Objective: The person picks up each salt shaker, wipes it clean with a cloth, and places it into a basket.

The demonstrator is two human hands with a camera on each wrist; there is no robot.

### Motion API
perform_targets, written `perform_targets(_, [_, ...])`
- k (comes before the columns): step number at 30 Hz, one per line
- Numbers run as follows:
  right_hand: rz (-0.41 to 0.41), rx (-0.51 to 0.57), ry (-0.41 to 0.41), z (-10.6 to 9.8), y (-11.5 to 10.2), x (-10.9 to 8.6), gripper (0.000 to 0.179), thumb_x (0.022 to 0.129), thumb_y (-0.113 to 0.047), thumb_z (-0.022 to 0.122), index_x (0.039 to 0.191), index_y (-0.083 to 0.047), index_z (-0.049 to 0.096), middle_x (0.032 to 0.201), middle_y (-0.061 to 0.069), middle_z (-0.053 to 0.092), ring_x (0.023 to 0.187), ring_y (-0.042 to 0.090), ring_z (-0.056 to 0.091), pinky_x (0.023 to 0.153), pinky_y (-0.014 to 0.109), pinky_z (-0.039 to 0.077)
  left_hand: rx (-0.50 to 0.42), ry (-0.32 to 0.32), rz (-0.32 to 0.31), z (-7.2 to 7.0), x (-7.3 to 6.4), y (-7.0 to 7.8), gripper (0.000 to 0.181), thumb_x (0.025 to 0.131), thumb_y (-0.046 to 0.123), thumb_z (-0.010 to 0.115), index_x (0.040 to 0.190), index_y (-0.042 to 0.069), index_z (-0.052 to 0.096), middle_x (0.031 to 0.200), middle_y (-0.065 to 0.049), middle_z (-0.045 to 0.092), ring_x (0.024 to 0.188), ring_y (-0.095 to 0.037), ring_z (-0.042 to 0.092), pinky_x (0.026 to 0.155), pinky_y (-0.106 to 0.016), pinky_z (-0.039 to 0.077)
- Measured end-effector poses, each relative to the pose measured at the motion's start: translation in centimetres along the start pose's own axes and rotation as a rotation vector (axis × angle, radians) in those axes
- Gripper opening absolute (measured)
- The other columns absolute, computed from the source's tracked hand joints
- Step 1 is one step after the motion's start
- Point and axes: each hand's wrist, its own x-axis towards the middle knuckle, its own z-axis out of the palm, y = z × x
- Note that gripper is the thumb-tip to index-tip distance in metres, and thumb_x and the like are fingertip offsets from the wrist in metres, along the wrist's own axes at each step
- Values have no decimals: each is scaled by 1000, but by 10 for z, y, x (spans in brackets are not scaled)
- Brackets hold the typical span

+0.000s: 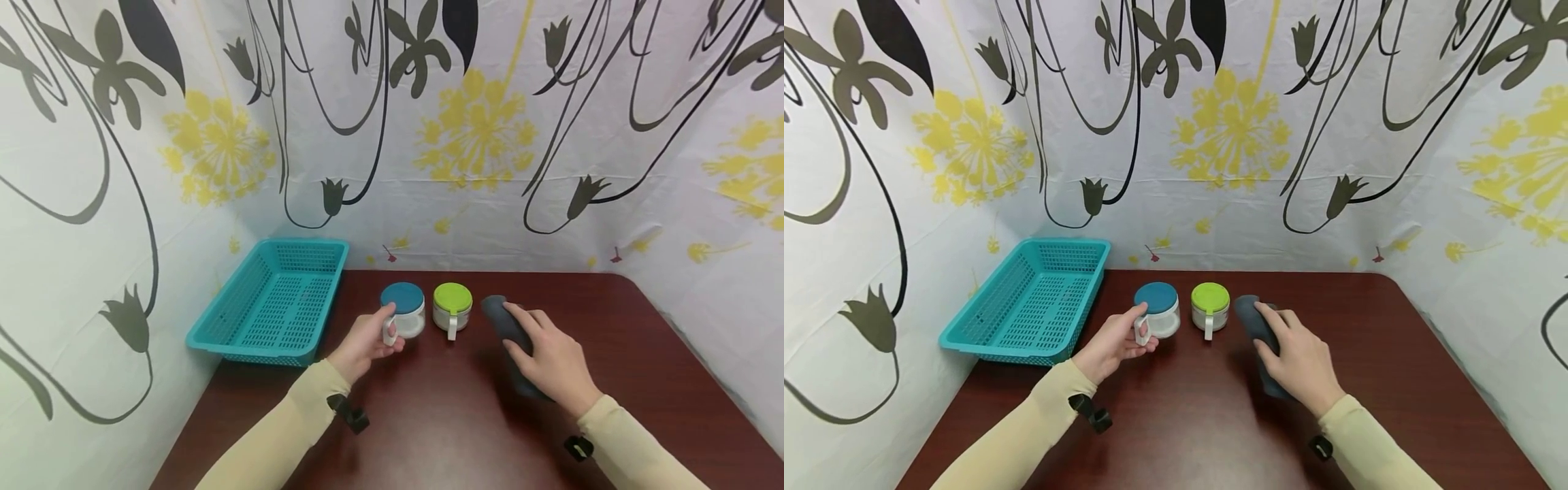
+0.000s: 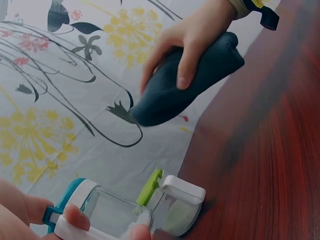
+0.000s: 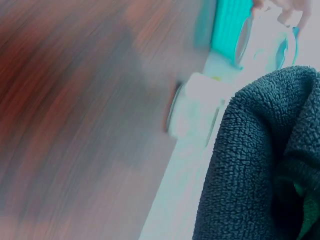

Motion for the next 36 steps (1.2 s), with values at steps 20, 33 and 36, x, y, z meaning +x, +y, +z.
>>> perform_targets(20, [-318, 84, 128, 38, -90, 20, 77, 80, -26, 81, 150, -26, 49, 128, 12, 56, 95, 23, 66, 63, 41, 58, 159, 20, 110, 11, -12, -3, 58, 100, 54, 52, 75, 2, 57, 86, -26, 69, 67, -25, 64, 55, -26, 41])
perform_targets(33, [-455, 23, 176, 48, -94, 15, 75, 74, -19, 83, 144, -24, 57, 123, 19, 57, 95, 32, 65, 66, 46, 58, 168, 6, 162, 11, -20, 4, 57, 100, 52, 51, 75, 2, 58, 79, -22, 65, 65, -24, 59, 58, -28, 41])
perform_targets(36, [-487, 11, 161, 53, -93, 12, 73, 74, -19, 81, 143, -26, 58, 122, 18, 57, 92, 31, 64, 64, 45, 58, 175, 8, 175, 11, -21, 4, 56, 100, 53, 52, 72, 4, 56, 72, -16, 62, 65, -24, 59, 59, -29, 42])
